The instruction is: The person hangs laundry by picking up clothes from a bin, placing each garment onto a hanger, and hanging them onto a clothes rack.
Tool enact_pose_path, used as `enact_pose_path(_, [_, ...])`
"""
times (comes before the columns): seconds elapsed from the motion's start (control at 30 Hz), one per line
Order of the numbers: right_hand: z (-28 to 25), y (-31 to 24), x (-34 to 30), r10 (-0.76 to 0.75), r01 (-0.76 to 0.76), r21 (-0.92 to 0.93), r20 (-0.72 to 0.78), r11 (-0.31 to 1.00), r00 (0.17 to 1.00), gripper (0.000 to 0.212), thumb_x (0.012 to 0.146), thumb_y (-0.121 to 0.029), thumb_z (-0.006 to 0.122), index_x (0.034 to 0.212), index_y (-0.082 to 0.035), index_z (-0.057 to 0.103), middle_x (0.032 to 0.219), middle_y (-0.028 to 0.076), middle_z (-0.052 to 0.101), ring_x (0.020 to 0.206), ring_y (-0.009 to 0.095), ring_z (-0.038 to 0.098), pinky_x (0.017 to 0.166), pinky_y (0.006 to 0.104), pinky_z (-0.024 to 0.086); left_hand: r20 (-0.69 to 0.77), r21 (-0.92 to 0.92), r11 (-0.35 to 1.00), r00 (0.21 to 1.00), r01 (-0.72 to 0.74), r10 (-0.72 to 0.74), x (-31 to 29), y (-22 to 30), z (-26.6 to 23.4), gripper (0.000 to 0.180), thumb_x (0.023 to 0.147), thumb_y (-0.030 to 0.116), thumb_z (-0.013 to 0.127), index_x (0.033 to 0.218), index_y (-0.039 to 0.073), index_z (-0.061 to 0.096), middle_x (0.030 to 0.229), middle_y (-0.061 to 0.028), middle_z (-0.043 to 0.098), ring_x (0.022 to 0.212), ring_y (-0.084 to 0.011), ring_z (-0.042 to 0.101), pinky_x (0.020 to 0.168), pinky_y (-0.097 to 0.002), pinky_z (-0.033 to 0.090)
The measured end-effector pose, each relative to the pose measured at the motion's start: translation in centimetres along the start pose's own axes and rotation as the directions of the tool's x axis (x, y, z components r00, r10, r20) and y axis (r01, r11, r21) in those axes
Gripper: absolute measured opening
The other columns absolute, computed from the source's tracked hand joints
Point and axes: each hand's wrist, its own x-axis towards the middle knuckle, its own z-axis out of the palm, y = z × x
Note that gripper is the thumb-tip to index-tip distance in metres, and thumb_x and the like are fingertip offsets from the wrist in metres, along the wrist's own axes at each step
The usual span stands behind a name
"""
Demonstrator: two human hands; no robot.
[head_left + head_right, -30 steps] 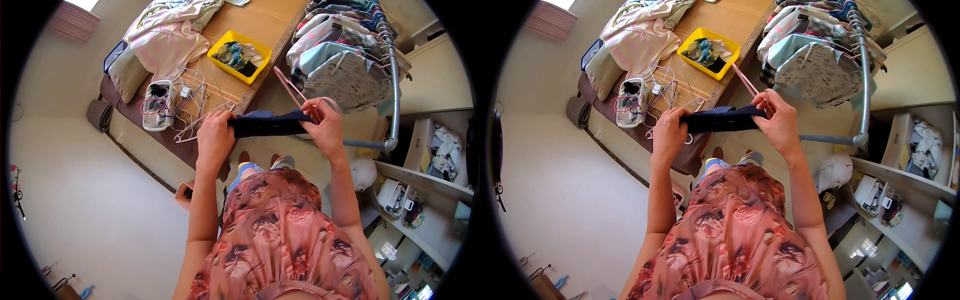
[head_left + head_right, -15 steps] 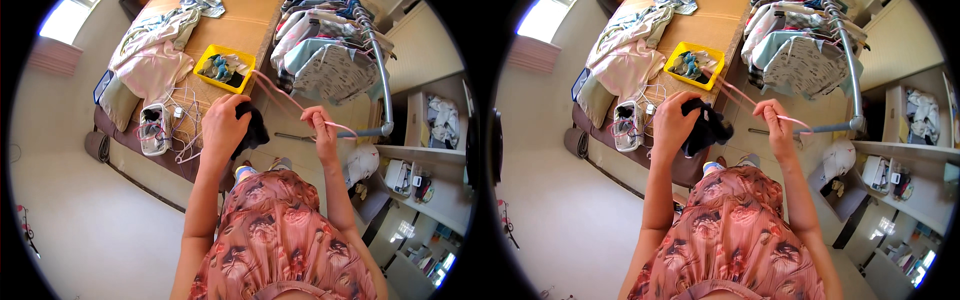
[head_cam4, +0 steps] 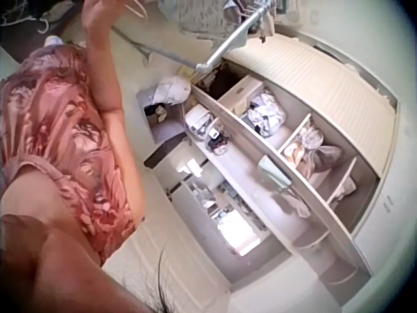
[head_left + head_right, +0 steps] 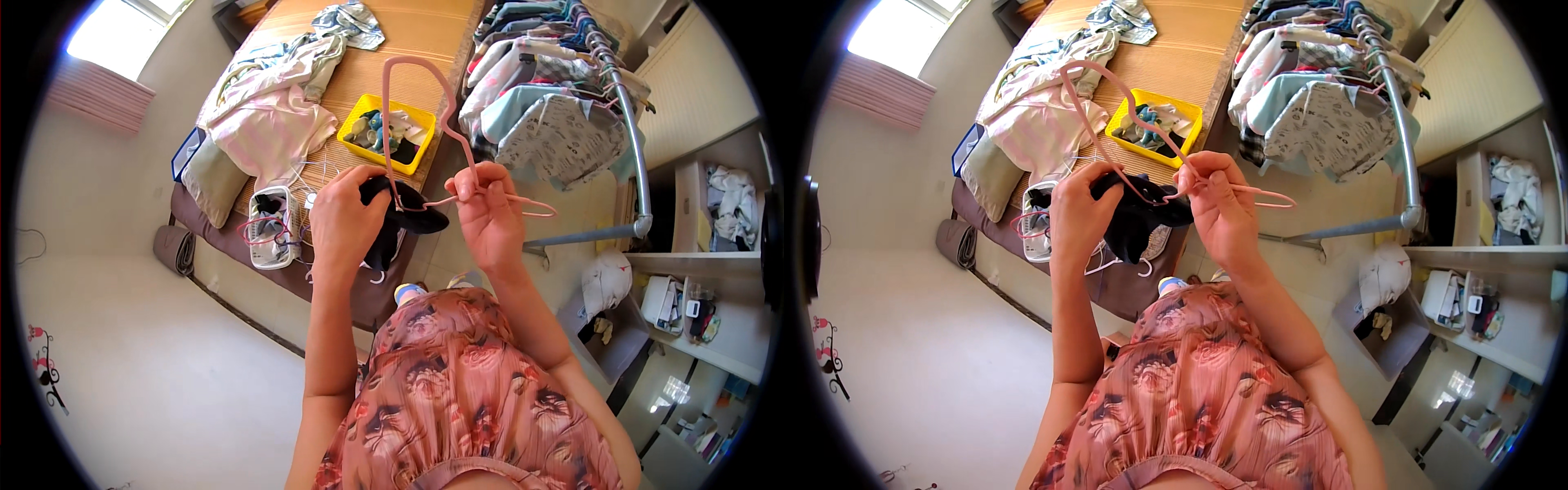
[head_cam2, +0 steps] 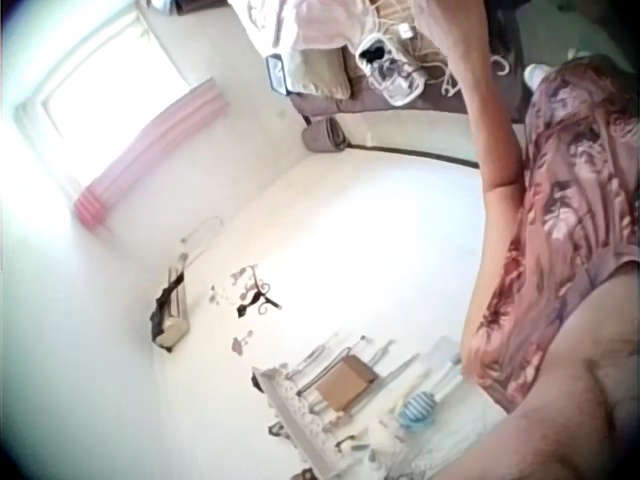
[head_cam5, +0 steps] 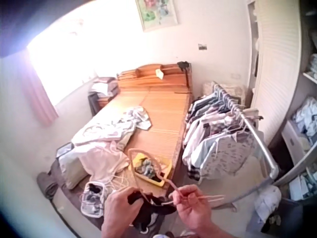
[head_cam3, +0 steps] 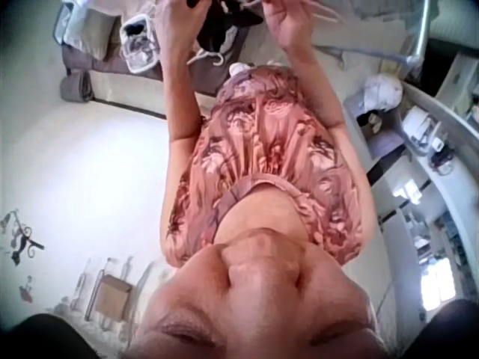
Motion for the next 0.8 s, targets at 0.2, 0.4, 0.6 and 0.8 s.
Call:
enact_pose_path(0.2, [-1.4, 0.0, -0.6, 0.189, -0.11, -0.501, 0.11, 0.858, 0.976, 0.025, 0.098, -0.016, 0.044, 0.11, 0.002, 0.057, 0.087, 0.005, 0.055, 0.083, 0.013, 0.053, 0.08, 0.024, 0.041, -0.096, -0.296, 0.955, 0.994, 0.02, -0.05, 0.6, -1.6, -3.0, 0.023, 0.076, 0.006, 0.062, 0.098, 0.004, 0.069, 0.078, -0.0062, 0.067, 0.072, -0.0118, 0.061, 0.07, -0.0253, 0.048])
enact_pose_path(0.4, [0.1, -4.2, 2.0, 0.36, -0.041, -0.886, 0.145, 0.462, 0.922, 0.017, 0.092, -0.005, 0.051, 0.104, -0.002, 0.062, 0.084, 0.006, 0.058, 0.078, 0.012, 0.054, 0.069, 0.0239, 0.042, -0.068, -0.069, 0.997, 0.997, 0.036, -0.041, 1.8, -5.2, -1.3, 0.024, 0.076, 0.01, 0.06, 0.098, 0.004, 0.068, 0.083, -0.0123, 0.068, 0.077, -0.0213, 0.065, 0.072, -0.0298, 0.049])
enact_pose_path(0.6, [0.2, -5.7, 3.1, 0.467, 0.027, -0.981, 0.115, 0.191, 0.877, 0.015, 0.089, -0.008, 0.055, 0.101, -0.002, 0.062, 0.086, 0.011, 0.06, 0.081, 0.023, 0.057, 0.074, 0.0317, 0.045, -0.101, 0.186, 0.982, 0.995, 0.039, -0.02, 1.9, -6.0, 1.3, 0.02, 0.074, 0.012, 0.058, 0.09, 0.01, 0.069, 0.084, -0.0094, 0.068, 0.087, -0.0273, 0.062, 0.074, -0.0395, 0.048])
enact_pose_path(0.8, [0.4, -6.1, 3.0, 0.446, 0.168, -0.985, 0.163, 0.03, 0.88, 0.015, 0.084, -0.005, 0.057, 0.098, -0.001, 0.062, 0.09, 0.013, 0.063, 0.082, 0.026, 0.059, 0.074, 0.0324, 0.046, 0.12, -0.148, 0.987, 0.99, -0.053, 0.071, 2.3, -4.7, 1.1, 0.024, 0.079, 0.012, 0.061, 0.101, 0.006, 0.066, 0.092, -0.0076, 0.067, 0.083, -0.019, 0.062, 0.073, -0.0323, 0.048])
